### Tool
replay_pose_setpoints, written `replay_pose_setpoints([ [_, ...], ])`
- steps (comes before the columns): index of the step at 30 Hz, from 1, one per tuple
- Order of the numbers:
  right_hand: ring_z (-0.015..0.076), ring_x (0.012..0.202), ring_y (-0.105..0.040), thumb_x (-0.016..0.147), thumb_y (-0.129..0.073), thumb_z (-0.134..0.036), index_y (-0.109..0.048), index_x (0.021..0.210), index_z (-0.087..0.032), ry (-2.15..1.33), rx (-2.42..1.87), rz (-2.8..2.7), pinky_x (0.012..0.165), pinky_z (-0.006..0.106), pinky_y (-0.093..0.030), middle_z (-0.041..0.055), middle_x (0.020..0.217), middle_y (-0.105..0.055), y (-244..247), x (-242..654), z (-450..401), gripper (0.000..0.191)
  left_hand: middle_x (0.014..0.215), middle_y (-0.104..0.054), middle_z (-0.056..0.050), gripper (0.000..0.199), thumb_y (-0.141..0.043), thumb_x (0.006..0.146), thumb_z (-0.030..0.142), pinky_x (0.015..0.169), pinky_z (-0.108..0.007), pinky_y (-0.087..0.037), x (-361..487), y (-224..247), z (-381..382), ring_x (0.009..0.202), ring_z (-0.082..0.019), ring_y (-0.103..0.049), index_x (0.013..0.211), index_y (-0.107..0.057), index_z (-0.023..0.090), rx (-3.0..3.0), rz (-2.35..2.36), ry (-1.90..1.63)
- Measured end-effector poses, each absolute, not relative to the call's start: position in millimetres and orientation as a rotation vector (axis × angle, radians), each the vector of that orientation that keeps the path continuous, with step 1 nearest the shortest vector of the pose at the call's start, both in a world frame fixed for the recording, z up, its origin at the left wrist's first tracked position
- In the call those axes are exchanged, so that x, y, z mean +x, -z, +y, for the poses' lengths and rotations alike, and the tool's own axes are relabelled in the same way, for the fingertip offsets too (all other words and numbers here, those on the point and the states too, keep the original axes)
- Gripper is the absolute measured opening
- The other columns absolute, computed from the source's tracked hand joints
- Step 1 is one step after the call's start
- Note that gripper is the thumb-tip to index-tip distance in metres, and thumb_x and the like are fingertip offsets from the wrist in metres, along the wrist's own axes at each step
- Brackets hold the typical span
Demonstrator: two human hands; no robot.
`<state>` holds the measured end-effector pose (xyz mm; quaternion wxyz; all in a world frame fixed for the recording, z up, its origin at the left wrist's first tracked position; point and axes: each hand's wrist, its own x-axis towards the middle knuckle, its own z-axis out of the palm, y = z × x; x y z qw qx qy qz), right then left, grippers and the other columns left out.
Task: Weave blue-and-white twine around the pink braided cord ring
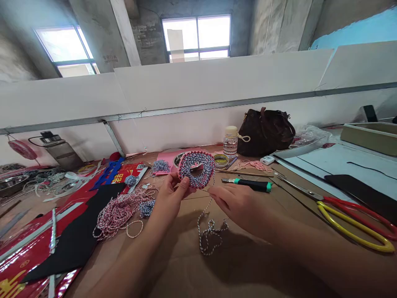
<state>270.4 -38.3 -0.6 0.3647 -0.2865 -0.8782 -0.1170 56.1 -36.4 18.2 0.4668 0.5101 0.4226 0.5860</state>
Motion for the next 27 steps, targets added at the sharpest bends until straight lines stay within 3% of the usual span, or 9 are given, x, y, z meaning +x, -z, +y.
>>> replay_pose_setpoints([
  [8,0.0164,0.069,-0.058,0.099,-0.043,-0.018,-0.063,0.108,-0.019,0.241,-0.746,-2.242,0.065,0.027,-0.041,0.0053,0.081,-0.067,1.5,269.5,-38.3,0.023,0.1,-0.065,-0.002,0.05,-0.079,0.071,0.051,0.084,-0.039,-0.061,56.7,-17.3,-33.1,0.077,-0.013,-0.067,0.1,-0.056,0.017,1.201,0.979,-1.431],
  [15,0.0155,0.067,-0.055,0.097,-0.045,-0.014,-0.063,0.106,-0.017,0.253,-0.844,-2.293,0.062,0.026,-0.037,0.0042,0.074,-0.064,3.1,266.3,-39.1,0.021,0.098,-0.065,-0.002,0.038,-0.073,0.079,0.045,0.085,-0.038,-0.059,58.8,-17.1,-38.4,0.079,-0.014,-0.069,0.098,-0.054,0.018,1.341,1.008,-1.421],
  [21,0.016,0.071,-0.057,0.099,-0.047,-0.021,-0.062,0.088,-0.017,0.083,-0.815,-2.375,0.065,0.027,-0.038,0.0047,0.077,-0.066,-2.7,257.0,-49.5,0.019,0.099,-0.065,-0.004,0.039,-0.071,0.08,0.047,0.08,-0.035,-0.059,63.4,-14.9,-41.8,0.08,-0.017,-0.069,0.101,-0.056,0.018,1.452,1.016,-1.382],
  [24,0.0178,0.087,-0.063,0.097,-0.054,-0.028,-0.064,0.101,-0.018,-0.207,-0.748,-2.378,0.076,0.029,-0.044,0.0055,0.096,-0.072,-7.8,255.3,-55.3,0.014,0.099,-0.065,-0.003,0.04,-0.073,0.079,0.047,0.081,-0.034,-0.059,64.1,-15.5,-43.0,0.079,-0.015,-0.069,0.101,-0.058,0.017,1.372,1.015,-1.383],
  [27,0.0182,0.098,-0.065,0.1,-0.048,-0.03,-0.063,0.117,-0.02,-0.355,-0.747,-2.299,0.084,0.03,-0.046,0.0064,0.112,-0.072,-9.2,254.9,-55.0,0.024,0.097,-0.066,-0.002,0.041,-0.076,0.076,0.046,0.081,-0.033,-0.059,63.4,-15.4,-41.9,0.077,-0.014,-0.069,0.099,-0.058,0.017,1.275,1.005,-1.403],
])
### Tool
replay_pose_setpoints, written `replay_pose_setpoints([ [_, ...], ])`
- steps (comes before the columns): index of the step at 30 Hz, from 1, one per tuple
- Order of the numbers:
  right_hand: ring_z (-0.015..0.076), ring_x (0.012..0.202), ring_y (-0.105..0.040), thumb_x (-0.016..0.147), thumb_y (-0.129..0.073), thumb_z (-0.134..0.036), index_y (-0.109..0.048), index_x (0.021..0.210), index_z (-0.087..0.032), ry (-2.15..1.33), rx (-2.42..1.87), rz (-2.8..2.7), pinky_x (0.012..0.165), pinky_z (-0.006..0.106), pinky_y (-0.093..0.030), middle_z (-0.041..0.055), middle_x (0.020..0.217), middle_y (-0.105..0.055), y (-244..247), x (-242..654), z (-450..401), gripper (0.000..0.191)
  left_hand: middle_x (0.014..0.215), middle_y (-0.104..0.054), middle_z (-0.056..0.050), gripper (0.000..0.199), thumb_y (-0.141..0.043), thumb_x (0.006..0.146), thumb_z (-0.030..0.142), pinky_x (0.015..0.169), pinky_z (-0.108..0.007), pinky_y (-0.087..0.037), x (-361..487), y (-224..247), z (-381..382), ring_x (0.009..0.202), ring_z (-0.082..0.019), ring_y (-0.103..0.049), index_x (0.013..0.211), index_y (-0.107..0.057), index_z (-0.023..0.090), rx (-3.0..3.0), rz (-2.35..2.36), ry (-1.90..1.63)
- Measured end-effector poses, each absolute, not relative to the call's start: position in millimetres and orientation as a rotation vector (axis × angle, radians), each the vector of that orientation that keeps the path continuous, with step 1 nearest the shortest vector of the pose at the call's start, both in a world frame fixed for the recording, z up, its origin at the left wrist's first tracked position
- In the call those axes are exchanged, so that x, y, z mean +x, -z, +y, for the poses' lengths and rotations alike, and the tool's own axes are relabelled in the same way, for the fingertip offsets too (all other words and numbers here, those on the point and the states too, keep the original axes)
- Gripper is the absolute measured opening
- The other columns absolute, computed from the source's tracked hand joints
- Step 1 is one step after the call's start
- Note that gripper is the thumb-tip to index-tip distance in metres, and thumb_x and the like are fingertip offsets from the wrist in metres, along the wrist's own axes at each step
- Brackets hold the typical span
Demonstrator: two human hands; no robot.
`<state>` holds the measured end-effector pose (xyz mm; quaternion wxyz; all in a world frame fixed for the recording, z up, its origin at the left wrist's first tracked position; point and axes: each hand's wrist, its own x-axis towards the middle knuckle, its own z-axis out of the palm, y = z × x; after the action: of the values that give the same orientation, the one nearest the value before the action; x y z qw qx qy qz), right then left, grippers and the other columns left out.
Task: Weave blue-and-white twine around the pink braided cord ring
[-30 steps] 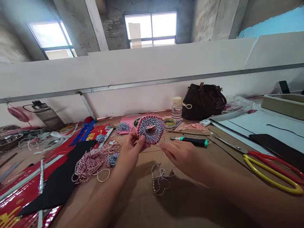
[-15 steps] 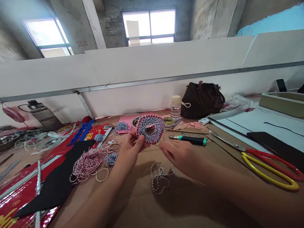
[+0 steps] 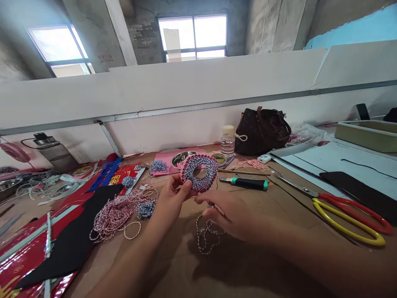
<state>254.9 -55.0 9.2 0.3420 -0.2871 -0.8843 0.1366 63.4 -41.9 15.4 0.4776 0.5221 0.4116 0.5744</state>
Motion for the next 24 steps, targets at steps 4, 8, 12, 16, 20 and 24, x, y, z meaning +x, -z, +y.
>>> replay_pose_setpoints([
  [4,0.0177,0.089,-0.066,0.101,-0.043,-0.023,-0.064,0.12,-0.024,-0.263,-0.811,-2.219,0.079,0.03,-0.047,0.0045,0.101,-0.074,-3.5,256.5,-50.2,0.028,0.091,-0.069,-0.002,0.047,-0.08,0.072,0.046,0.083,-0.035,-0.059,61.6,-12.9,-38.0,0.074,-0.014,-0.069,0.102,-0.059,0.016,1.178,0.973,-1.38],
  [8,0.019,0.078,-0.061,0.095,-0.055,-0.035,-0.061,0.121,-0.019,-0.036,-0.699,-2.114,0.073,0.032,-0.045,0.0074,0.094,-0.071,-7.1,265.9,-45.2,0.031,0.086,-0.07,-0.002,0.048,-0.082,0.071,0.045,0.083,-0.035,-0.06,59.5,-12.8,-35.8,0.071,-0.013,-0.069,0.101,-0.061,0.015,1.111,0.916,-1.367],
  [12,0.0172,0.075,-0.056,0.096,-0.05,-0.036,-0.065,0.09,-0.018,-0.361,-0.89,-1.731,0.07,0.031,-0.042,0.0047,0.081,-0.065,-19.4,276.2,-24.6,0.024,0.081,-0.067,0.0,0.045,-0.085,0.069,0.041,0.084,-0.035,-0.06,57.6,-15.2,-34.7,0.068,-0.011,-0.066,0.099,-0.062,0.016,1.039,0.828,-1.403],
  [16,0.0162,0.071,-0.057,0.087,-0.061,-0.048,-0.069,0.081,-0.016,-1.36,-0.901,-1.553,0.072,0.032,-0.044,0.0048,0.077,-0.064,-11.4,271.1,-4.8,0.034,0.081,-0.067,0.001,0.043,-0.085,0.069,0.04,0.085,-0.035,-0.06,59.2,-16.6,-35.7,0.068,-0.01,-0.066,0.097,-0.063,0.016,1.021,0.774,-1.412],
  [20,0.0147,0.076,-0.059,0.079,-0.072,-0.039,-0.072,0.084,-0.015,-1.914,-0.651,-1.358,0.077,0.031,-0.045,0.0052,0.084,-0.067,-0.6,255.2,-14.1,0.024,0.086,-0.071,-0.002,0.045,-0.084,0.07,0.041,0.081,-0.034,-0.06,64.4,-19.7,-43.0,0.068,-0.013,-0.068,0.102,-0.063,0.017,1.077,0.748,-1.339],
  [24,0.012,0.067,-0.054,0.074,-0.076,-0.028,-0.07,0.079,-0.017,-1.888,-0.612,-1.238,0.067,0.027,-0.042,0.0015,0.075,-0.065,-3.7,245.0,-27.0,0.014,0.092,-0.072,-0.004,0.04,-0.081,0.074,0.04,0.078,-0.032,-0.061,68.6,-22.8,-51.0,0.071,-0.013,-0.068,0.101,-0.064,0.017,1.117,0.713,-1.314],
])
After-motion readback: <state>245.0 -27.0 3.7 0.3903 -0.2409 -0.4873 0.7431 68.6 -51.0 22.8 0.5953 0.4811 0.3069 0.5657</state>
